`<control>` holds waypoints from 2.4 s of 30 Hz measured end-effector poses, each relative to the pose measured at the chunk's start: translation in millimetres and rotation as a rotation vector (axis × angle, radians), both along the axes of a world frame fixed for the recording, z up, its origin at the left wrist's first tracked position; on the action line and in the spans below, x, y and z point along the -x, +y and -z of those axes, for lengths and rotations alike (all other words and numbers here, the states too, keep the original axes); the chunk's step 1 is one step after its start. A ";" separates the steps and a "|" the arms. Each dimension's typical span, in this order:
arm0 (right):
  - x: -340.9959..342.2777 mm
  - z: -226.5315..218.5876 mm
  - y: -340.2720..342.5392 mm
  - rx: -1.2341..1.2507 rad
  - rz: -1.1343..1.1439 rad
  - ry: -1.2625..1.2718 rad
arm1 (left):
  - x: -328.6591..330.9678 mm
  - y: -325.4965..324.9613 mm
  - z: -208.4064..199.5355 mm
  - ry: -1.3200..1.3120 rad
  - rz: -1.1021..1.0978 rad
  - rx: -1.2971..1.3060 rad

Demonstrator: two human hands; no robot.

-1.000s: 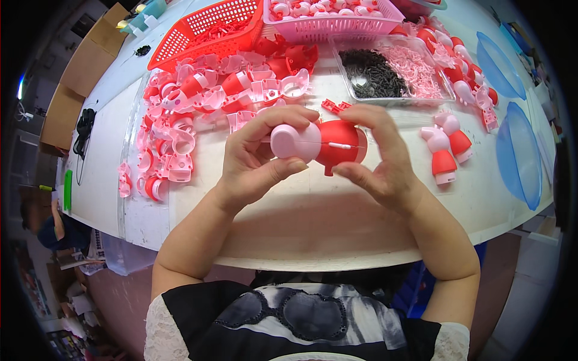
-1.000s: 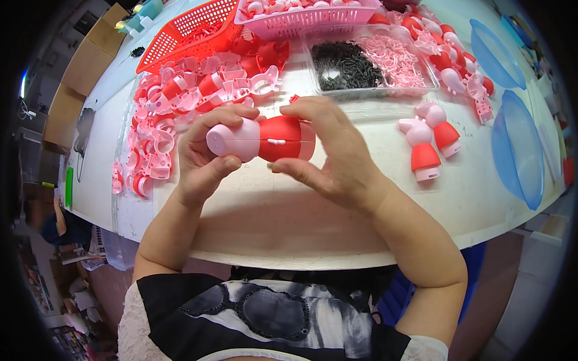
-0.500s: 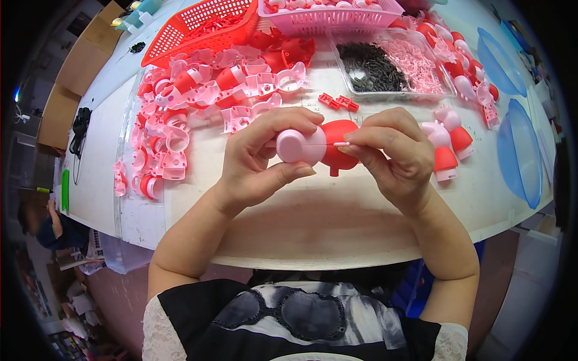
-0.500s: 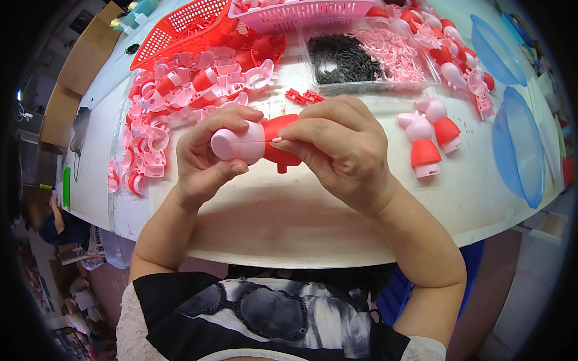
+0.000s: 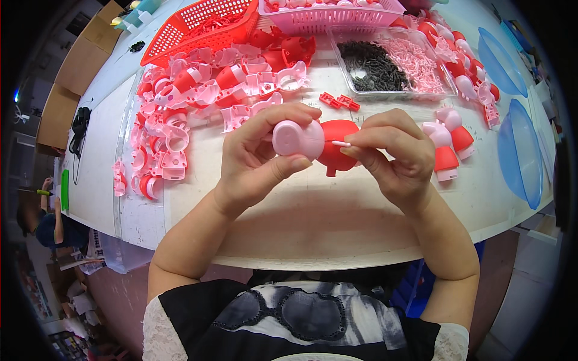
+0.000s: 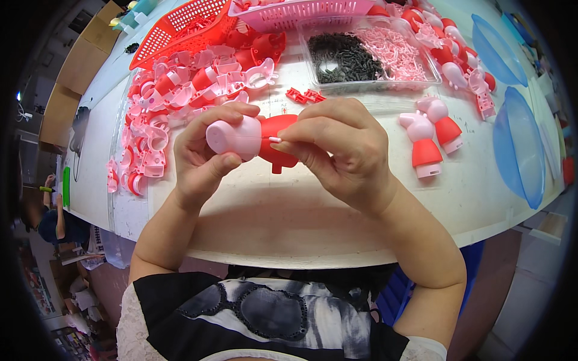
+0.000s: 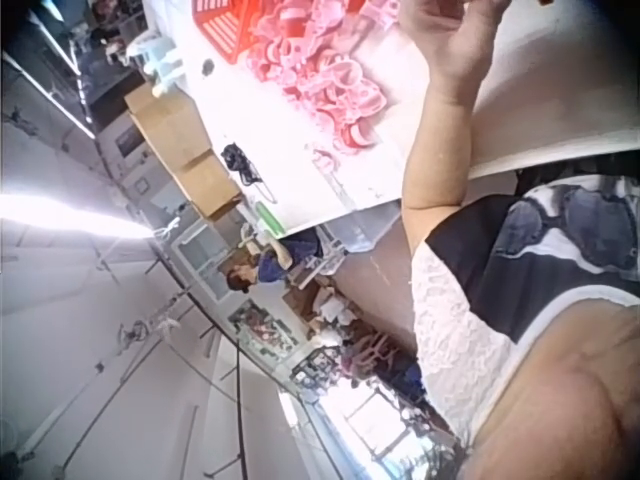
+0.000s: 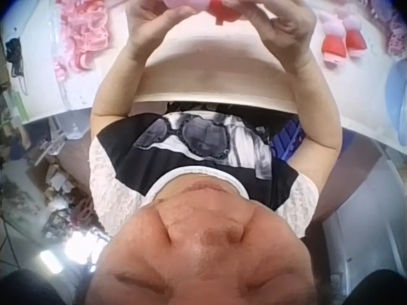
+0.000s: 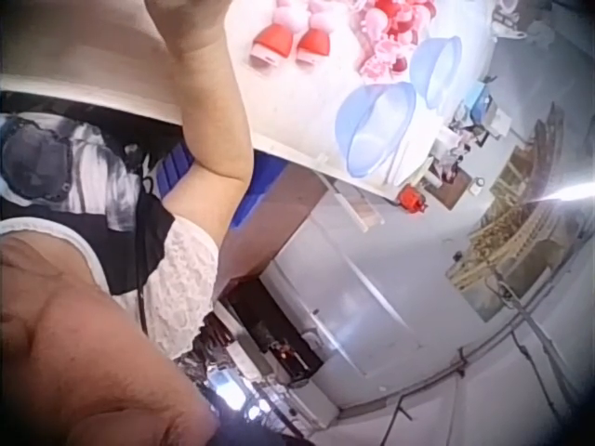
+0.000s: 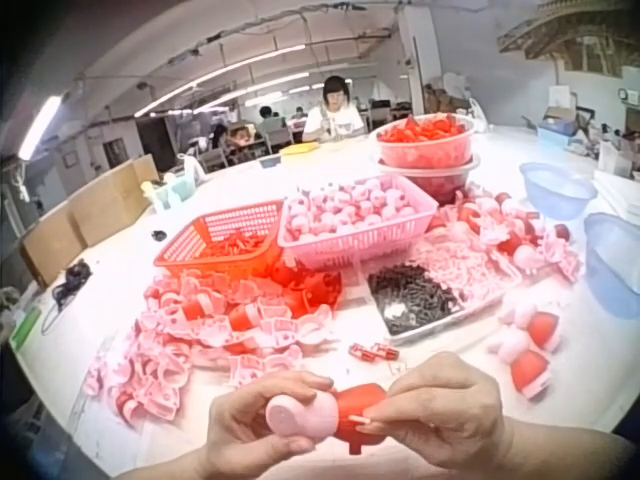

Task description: The person assembles plastic Peppa Pig toy figurines by hand, joining peppa pig torsos, peppa pig heads, and toy limbs from an assembly bin.

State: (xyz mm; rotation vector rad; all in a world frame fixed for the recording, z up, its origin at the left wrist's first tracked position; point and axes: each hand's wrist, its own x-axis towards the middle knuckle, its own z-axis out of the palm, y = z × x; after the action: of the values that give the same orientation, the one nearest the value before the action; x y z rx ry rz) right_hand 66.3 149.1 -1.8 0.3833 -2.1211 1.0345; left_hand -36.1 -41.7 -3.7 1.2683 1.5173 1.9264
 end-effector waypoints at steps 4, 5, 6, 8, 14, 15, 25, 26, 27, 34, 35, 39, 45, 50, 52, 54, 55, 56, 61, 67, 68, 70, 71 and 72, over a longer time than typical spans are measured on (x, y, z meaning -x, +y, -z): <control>1.5 -5.8 3.0 0.027 -0.062 -0.086 | 5.0 -2.1 -2.0 -0.181 0.014 -0.013; 2.6 -8.5 1.9 0.037 -0.070 -0.105 | 6.2 -2.5 -2.3 -0.257 0.029 -0.038; 3.6 -9.7 1.6 0.048 -0.077 -0.123 | 6.6 -2.3 -2.0 -0.255 0.030 -0.038; 4.7 -1.2 2.9 0.048 -0.116 -0.177 | 7.0 -2.0 -1.8 -0.262 0.027 -0.077; 4.0 -1.1 -0.6 0.045 -0.126 -0.165 | 5.0 -0.7 0.2 -0.281 -0.007 -0.071; 4.0 -0.8 -1.0 0.047 -0.123 -0.164 | 4.9 -1.1 0.9 -0.280 -0.004 -0.069; 1.5 -2.2 -5.3 0.022 -0.081 -0.040 | 2.7 -1.9 -0.3 -0.289 0.017 -0.056; 1.5 -1.7 -5.8 0.034 -0.085 -0.048 | 2.8 -2.0 -0.3 -0.292 0.023 -0.044; 1.8 -1.6 -6.1 0.034 -0.084 -0.049 | 2.6 -2.0 -0.4 -0.292 0.024 -0.044; 4.0 1.6 -9.1 0.164 -0.106 -0.111 | 4.1 1.4 1.7 -0.366 0.014 -0.097; 3.7 1.4 -9.8 0.231 -0.147 -0.155 | 3.4 1.1 1.8 -0.390 0.014 -0.114; 1.2 4.3 -10.3 0.237 -0.143 -0.184 | -2.3 2.6 -0.2 -0.447 0.006 -0.097; -7.9 1.5 -33.9 0.934 -0.380 -0.341 | -27.2 20.0 2.3 -0.552 -0.034 -0.082; -10.5 6.8 -41.3 0.895 -0.429 -0.431 | -33.9 15.6 7.3 -0.620 0.041 -0.021; -10.0 7.7 -40.7 0.876 -0.430 -0.421 | -32.3 13.7 7.7 -0.594 0.039 -0.010; -9.1 10.6 -39.2 0.860 -0.432 -0.415 | -31.8 13.8 8.3 -0.570 0.043 0.003; -9.0 11.7 -39.5 0.845 -0.418 -0.393 | -32.0 13.6 7.6 -0.572 0.044 0.003; -8.8 12.9 -39.8 0.831 -0.403 -0.372 | -32.5 13.8 6.9 -0.587 0.048 0.006; -3.3 13.3 -42.7 0.891 -0.403 -0.380 | -33.1 13.1 9.4 -0.653 0.035 -0.016; -0.1 14.7 -37.0 0.873 -0.359 -0.464 | -20.0 12.6 5.5 -0.669 0.092 0.084; 0.7 18.0 -36.3 0.789 -0.341 -0.399 | -20.1 14.5 6.1 -0.668 0.095 0.079; 0.5 24.1 -36.4 0.707 -0.313 -0.333 | -21.2 16.2 7.5 -0.610 0.120 0.035; 0.2 25.4 -37.3 0.631 -0.287 -0.268 | -21.5 15.8 9.1 -0.609 0.115 0.034; 0.4 25.1 -37.8 0.631 -0.292 -0.269 | -21.4 15.6 11.8 -0.618 0.146 0.007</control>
State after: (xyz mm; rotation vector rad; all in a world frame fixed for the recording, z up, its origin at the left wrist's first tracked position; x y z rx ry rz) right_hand 65.9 111.3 -26.8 0.2503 -1.8559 1.9380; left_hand -14.7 -26.1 -15.5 0.6560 1.0781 1.9596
